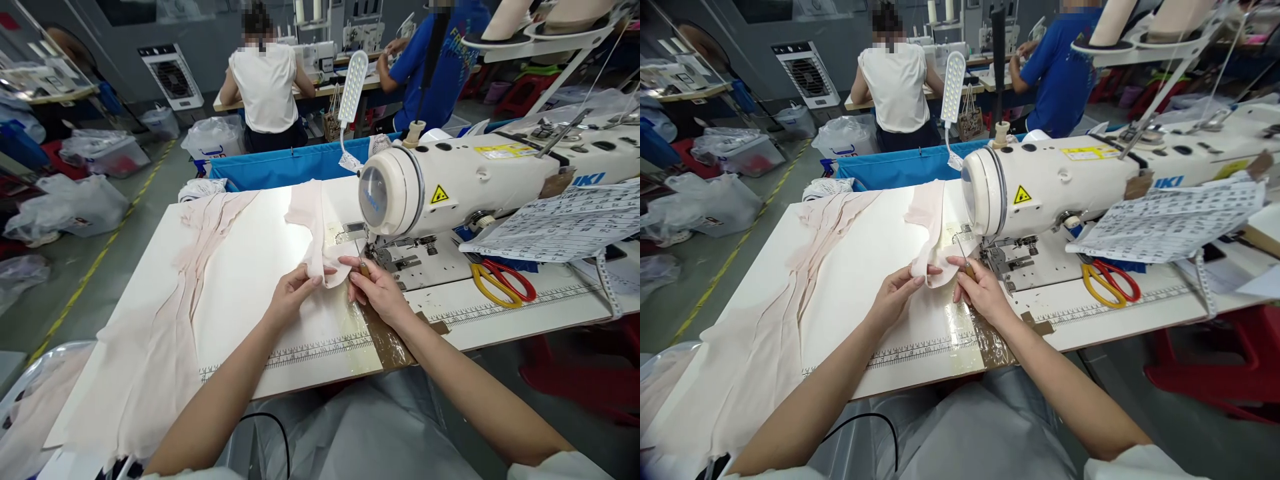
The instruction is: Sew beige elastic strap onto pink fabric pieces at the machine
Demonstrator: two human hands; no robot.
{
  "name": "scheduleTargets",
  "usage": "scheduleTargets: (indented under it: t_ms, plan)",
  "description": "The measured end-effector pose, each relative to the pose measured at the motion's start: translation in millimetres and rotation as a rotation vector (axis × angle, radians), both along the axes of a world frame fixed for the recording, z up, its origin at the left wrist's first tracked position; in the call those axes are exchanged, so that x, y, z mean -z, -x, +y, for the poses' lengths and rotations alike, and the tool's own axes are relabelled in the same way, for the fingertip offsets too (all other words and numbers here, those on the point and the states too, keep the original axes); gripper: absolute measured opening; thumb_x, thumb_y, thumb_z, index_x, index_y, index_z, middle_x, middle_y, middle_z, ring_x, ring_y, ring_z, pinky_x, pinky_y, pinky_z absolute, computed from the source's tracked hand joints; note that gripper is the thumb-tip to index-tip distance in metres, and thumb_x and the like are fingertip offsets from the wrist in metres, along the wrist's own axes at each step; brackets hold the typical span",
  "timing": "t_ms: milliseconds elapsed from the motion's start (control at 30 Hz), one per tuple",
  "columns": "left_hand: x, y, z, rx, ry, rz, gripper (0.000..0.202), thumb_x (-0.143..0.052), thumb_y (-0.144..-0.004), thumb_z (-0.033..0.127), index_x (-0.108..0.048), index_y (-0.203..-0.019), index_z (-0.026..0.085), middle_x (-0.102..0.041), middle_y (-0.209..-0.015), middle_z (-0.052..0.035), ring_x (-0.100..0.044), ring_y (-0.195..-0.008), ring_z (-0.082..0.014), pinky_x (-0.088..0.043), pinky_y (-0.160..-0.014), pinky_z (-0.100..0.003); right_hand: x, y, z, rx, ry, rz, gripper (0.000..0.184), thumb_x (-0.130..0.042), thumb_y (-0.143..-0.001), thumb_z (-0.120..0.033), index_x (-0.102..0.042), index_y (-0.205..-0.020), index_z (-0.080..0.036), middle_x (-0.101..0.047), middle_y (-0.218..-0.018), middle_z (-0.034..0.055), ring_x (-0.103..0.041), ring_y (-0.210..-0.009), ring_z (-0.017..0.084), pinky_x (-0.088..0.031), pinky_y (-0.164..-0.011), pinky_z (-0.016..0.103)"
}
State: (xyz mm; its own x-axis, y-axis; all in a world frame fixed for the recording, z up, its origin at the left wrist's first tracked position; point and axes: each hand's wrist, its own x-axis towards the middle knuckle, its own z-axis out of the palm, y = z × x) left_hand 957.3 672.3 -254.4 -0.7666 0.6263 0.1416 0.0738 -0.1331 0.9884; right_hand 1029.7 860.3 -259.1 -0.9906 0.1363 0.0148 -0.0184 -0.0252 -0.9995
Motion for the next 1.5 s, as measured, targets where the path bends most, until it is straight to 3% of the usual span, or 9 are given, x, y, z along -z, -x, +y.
scheduleTargets:
  t_ms: [167, 267, 367, 433, 600, 867, 1133, 1300, 1500]
  plan:
    - [-1.0, -1.2, 4.8, -0.182, -0.14, -0.161, 0.035, -0.073, -0.082, 0.042, -0.071, -0.109, 0.019, -0.076, -0.095, -0.0079, -0.067, -0.104, -0.026, -0.041, -0.103, -0.042, 3.4, 0.4, -0.8, -0.019, -0.127, -0.091, 0.043, -0.051, -0.09, -0.041, -0.058, -0.122, -0.015, -0.053, -0.048, -0.006, -0.046, -0.044, 0.013, -0.034, -0.047, 0.026]
    - [-1.8, -0.8, 5.8, -0.273, -0.181, -0.197, 0.048, -0.077, -0.079, 0.04, -0.066, -0.12, 0.02, -0.077, -0.096, -0.0073, -0.068, -0.104, -0.025, -0.04, -0.106, -0.042, 7.6, 1.0, -1.0, -0.042, -0.231, -0.061, 0.04, -0.052, -0.09, -0.045, -0.061, -0.115, -0.016, -0.065, -0.065, -0.0007, -0.046, -0.047, 0.012, -0.036, -0.049, 0.027]
    - [-3.4, -0.6, 6.3, -0.314, -0.204, -0.221, 0.058, -0.079, -0.076, 0.039, -0.061, -0.127, 0.02, -0.076, -0.101, -0.0078, -0.069, -0.102, -0.0247, -0.043, -0.103, -0.04, 9.3, 1.7, -2.1, -0.035, -0.352, 0.015, 0.034, -0.053, -0.091, -0.045, -0.064, -0.107, -0.017, -0.071, -0.084, 0.0041, -0.054, -0.062, 0.015, -0.04, -0.059, 0.029]
    - [-4.5, -0.7, 6.9, -0.323, -0.218, -0.244, 0.061, -0.08, -0.074, 0.039, -0.06, -0.129, 0.021, -0.075, -0.105, -0.0087, -0.07, -0.098, -0.0245, -0.047, -0.098, -0.039, 9.4, 2.2, -3.3, -0.029, -0.381, 0.025, 0.031, -0.055, -0.09, -0.045, -0.065, -0.103, -0.018, -0.068, -0.075, 0.0022, -0.056, -0.067, 0.017, -0.041, -0.063, 0.029]
    - [-7.0, -1.5, 8.4, -0.351, -0.225, -0.306, 0.062, -0.082, -0.071, 0.038, -0.061, -0.127, 0.02, -0.075, -0.107, -0.01, -0.07, -0.094, -0.0239, -0.054, -0.086, -0.036, 8.5, 3.3, -4.6, -0.004, -0.376, -0.032, 0.03, -0.055, -0.089, -0.048, -0.064, -0.091, -0.019, -0.058, -0.06, -0.0024, -0.048, -0.055, 0.015, -0.034, -0.053, 0.027]
    - [-6.9, -1.4, 8.8, -0.355, -0.192, -0.34, 0.067, -0.083, -0.069, 0.04, -0.058, -0.129, 0.021, -0.075, -0.104, -0.0076, -0.07, -0.092, -0.0222, -0.056, -0.076, -0.032, 3.6, 2.6, -3.9, 0.022, -0.409, -0.037, 0.035, -0.053, -0.088, -0.051, -0.062, -0.079, -0.019, -0.05, -0.061, -0.0027, -0.043, -0.057, 0.015, -0.032, -0.054, 0.027]
    - [-6.6, 0.4, 7.7, -0.322, -0.185, -0.385, 0.064, -0.082, -0.07, 0.036, -0.058, -0.127, 0.021, -0.073, -0.112, -0.0097, -0.068, -0.097, -0.0224, -0.054, -0.074, -0.03, 4.9, 2.9, -3.2, 0.019, -0.433, -0.012, 0.033, -0.051, -0.089, -0.048, -0.063, -0.081, -0.019, -0.056, -0.067, -0.0005, -0.05, -0.064, 0.017, -0.036, -0.059, 0.028]
    - [0.5, 1.8, 12.4, -0.237, -0.166, -0.451, 0.064, -0.083, -0.07, 0.031, -0.058, -0.128, 0.021, -0.071, -0.115, -0.0095, -0.069, -0.097, -0.0215, -0.053, -0.082, -0.031, 6.6, 3.9, -3.7, 0.01, -0.409, 0.006, 0.031, -0.051, -0.089, -0.046, -0.063, -0.082, -0.018, -0.06, -0.071, 0.001, -0.052, -0.068, 0.018, -0.039, -0.062, 0.029]
    - [2.7, -1.8, 17.3, -0.137, -0.207, -0.446, 0.059, -0.083, -0.072, 0.03, -0.058, -0.123, 0.019, -0.075, -0.099, -0.0076, -0.069, -0.09, -0.0195, -0.052, -0.089, -0.036, 9.7, 4.9, -4.1, 0.017, -0.416, -0.01, 0.032, -0.05, -0.089, -0.046, -0.064, -0.082, -0.018, -0.059, -0.071, 0.001, -0.051, -0.068, 0.018, -0.038, -0.064, 0.029]
